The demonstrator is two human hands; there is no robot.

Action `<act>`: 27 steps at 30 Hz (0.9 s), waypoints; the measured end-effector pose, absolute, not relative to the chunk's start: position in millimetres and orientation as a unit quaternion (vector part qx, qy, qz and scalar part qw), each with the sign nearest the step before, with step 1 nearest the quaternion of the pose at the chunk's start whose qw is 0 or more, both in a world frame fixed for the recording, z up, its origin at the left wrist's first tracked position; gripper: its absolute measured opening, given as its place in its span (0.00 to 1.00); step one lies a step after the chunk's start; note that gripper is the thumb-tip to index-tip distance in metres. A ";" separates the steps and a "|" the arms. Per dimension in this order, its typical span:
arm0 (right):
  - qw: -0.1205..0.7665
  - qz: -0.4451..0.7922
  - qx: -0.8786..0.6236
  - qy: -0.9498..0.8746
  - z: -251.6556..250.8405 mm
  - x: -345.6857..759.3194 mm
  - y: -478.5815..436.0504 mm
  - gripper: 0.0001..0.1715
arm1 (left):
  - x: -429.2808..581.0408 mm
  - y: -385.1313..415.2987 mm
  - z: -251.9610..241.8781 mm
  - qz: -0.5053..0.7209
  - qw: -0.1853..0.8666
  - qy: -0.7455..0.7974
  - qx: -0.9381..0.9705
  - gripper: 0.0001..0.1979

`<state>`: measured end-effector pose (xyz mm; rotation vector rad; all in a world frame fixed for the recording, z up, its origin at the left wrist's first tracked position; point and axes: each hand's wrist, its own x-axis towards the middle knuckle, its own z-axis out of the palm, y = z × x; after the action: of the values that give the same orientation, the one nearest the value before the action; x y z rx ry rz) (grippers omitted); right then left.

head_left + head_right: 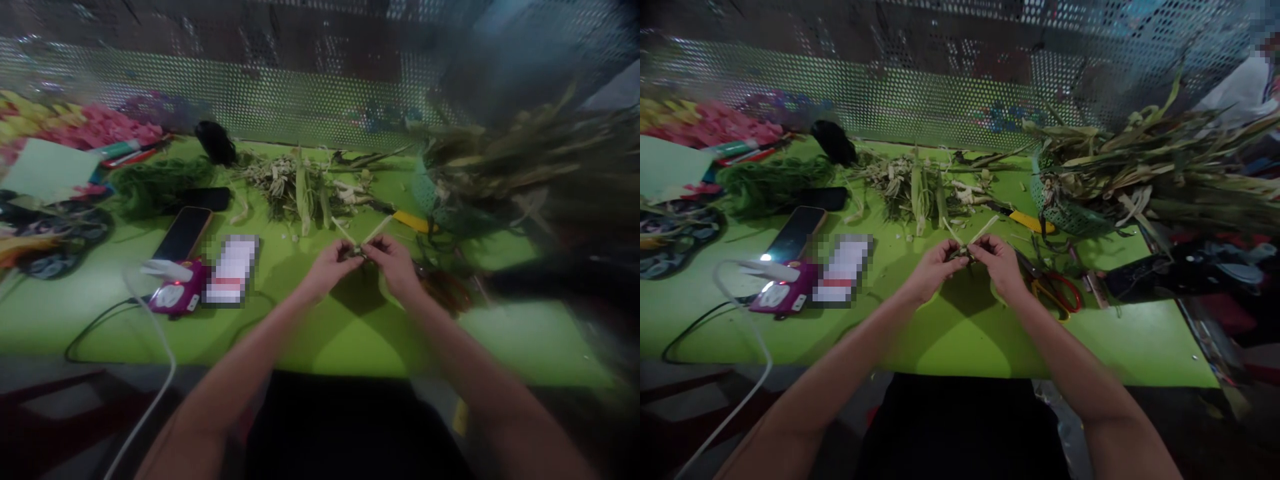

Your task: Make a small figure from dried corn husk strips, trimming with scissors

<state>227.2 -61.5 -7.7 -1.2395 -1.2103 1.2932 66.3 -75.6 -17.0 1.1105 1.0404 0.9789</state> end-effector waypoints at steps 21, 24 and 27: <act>0.489 0.465 -0.514 -0.530 -8.4 232.9 -58.8 0.11 | 66.2 -76.5 -20.2 0.417 0.603 0.426 0.531 0.10; 0.488 0.478 -0.507 -0.526 -8.6 232.5 -59.1 0.12 | 66.3 -75.3 -17.5 0.418 0.579 0.446 0.540 0.09; 0.474 0.497 -0.510 -0.518 -9.1 231.5 -58.6 0.16 | 66.0 -74.1 -18.9 0.425 0.585 0.442 0.532 0.08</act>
<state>231.5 -58.6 -9.1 -1.2480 -1.2674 1.2159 66.0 -74.1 -18.9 1.2404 1.0300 0.9904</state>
